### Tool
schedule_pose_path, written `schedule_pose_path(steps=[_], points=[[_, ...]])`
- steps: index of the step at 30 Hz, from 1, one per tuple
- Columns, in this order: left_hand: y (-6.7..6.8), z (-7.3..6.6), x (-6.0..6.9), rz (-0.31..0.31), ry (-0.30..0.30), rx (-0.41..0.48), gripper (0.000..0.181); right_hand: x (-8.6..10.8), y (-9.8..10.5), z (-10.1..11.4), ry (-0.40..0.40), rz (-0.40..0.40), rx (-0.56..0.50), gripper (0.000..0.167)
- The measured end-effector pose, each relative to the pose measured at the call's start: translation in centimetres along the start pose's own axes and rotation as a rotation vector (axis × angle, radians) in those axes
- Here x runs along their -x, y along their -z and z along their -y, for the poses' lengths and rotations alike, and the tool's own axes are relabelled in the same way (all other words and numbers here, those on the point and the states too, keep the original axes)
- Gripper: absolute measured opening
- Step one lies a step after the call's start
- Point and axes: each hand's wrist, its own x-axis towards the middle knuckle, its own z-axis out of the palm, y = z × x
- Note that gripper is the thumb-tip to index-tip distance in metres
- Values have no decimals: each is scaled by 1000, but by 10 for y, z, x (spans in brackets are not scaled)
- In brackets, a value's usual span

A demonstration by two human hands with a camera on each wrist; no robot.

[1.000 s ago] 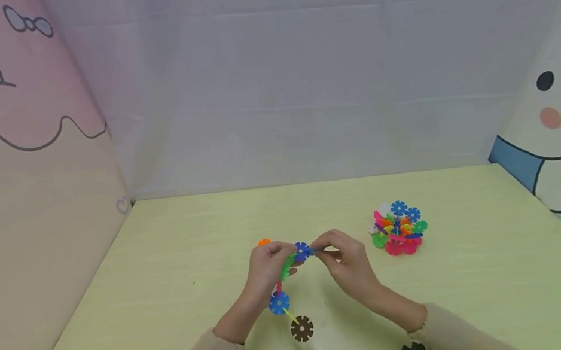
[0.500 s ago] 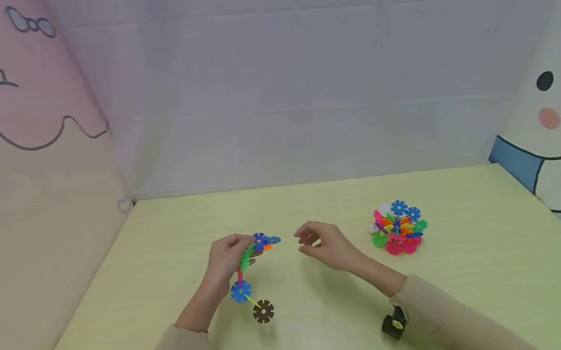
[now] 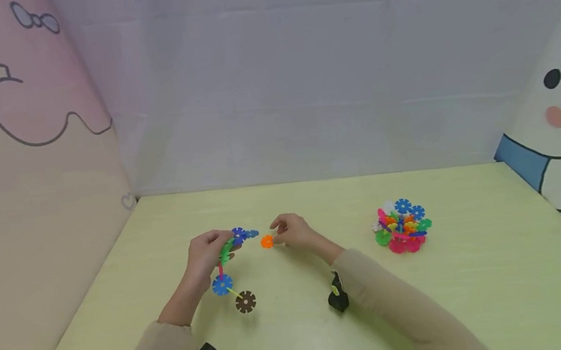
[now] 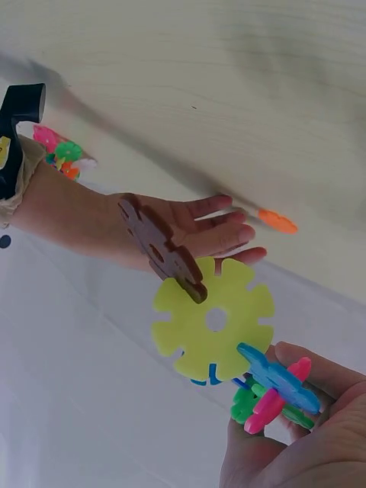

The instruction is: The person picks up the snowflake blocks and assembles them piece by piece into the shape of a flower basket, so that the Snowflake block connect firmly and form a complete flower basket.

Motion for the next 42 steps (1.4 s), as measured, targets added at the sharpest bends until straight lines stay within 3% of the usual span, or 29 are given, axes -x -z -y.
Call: schedule_pose_path(steps=[4,10,18,24,27,33,37,42], points=[[-1,1,-1,3,3,-3,32,-9,-6,-2,-16,4,109,34],[-5,-1,-1,12,0,-6,32,-13,-11,-2,-23,8,266,26],[-14,-1,-1,20,-9,3,31,-5,-2,-3,-17,-5,231,25],[-24,-2,4,37,-18,21,29,19,11,-1,4,14,251,21],[-30,-2,8,49,-16,35,26,40,21,-1,20,19,138,19],[-44,-4,15,73,-26,56,23,87,43,5,35,-12,-276,23],[-54,-5,17,93,-43,66,22,108,50,7,7,-49,-399,27],[-65,-5,19,120,-60,61,21,120,51,7,-43,-91,-472,29]])
